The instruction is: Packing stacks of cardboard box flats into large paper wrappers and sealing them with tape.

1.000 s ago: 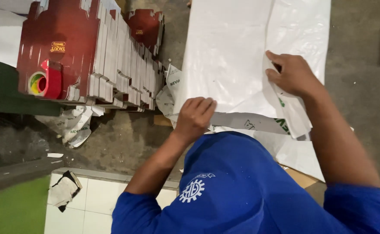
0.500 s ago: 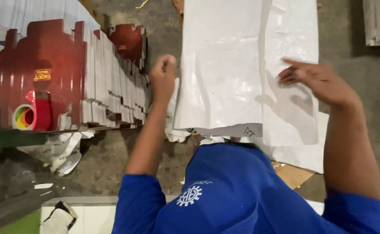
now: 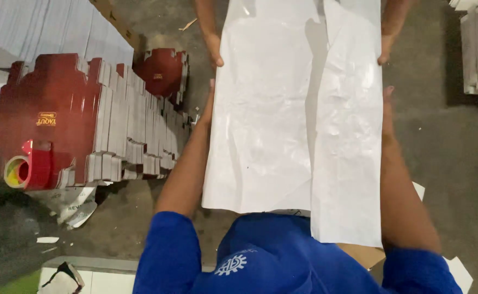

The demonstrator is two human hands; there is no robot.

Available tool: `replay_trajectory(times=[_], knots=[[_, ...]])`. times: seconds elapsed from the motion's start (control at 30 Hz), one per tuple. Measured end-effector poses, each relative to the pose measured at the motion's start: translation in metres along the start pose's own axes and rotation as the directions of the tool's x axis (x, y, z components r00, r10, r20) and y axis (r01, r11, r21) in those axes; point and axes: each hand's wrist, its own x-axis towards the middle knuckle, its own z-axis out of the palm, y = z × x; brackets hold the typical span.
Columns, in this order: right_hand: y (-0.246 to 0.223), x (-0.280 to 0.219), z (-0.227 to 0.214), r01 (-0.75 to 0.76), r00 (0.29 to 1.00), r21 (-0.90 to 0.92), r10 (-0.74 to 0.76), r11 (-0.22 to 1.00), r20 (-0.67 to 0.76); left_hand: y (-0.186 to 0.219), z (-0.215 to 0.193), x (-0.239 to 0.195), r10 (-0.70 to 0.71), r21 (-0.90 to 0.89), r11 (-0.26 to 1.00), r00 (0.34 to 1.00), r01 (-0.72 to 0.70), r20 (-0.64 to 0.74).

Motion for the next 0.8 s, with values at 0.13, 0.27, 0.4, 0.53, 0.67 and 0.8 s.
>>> replay_trajectory(times=[0.13,0.27,0.4,0.53,0.67,0.8], knots=[[0.02,0.032,-0.056,0.05,0.998,-0.093,-0.054,0.994,-0.044,0.015,0.032,-0.013,0.067,0.148,0.988,0.986,-0.044,-0.153],[0.009,0.027,-0.044,-0.005,0.988,-0.085,-0.008,0.996,-0.153,0.02,0.031,-0.014,-0.011,0.235,0.968,0.947,0.091,-0.321],[-0.015,0.011,-0.007,-0.26,0.91,-0.136,0.195,0.956,-0.366,0.026,0.031,-0.016,-0.14,0.143,0.966,0.903,0.214,-0.405],[-0.031,0.016,0.001,-0.316,0.913,-0.156,0.256,0.936,-0.318,0.033,0.023,-0.01,-0.141,0.214,0.939,0.868,0.271,-0.477],[-0.047,0.009,0.027,-0.473,0.828,-0.397,0.242,0.787,-0.507,0.055,0.059,-0.017,-0.144,0.418,0.816,0.841,0.399,-0.522],[-0.054,0.005,0.043,-0.516,0.831,-0.583,0.203,0.627,-0.518,0.065,0.088,-0.018,0.034,0.685,0.618,0.858,0.385,-0.513]])
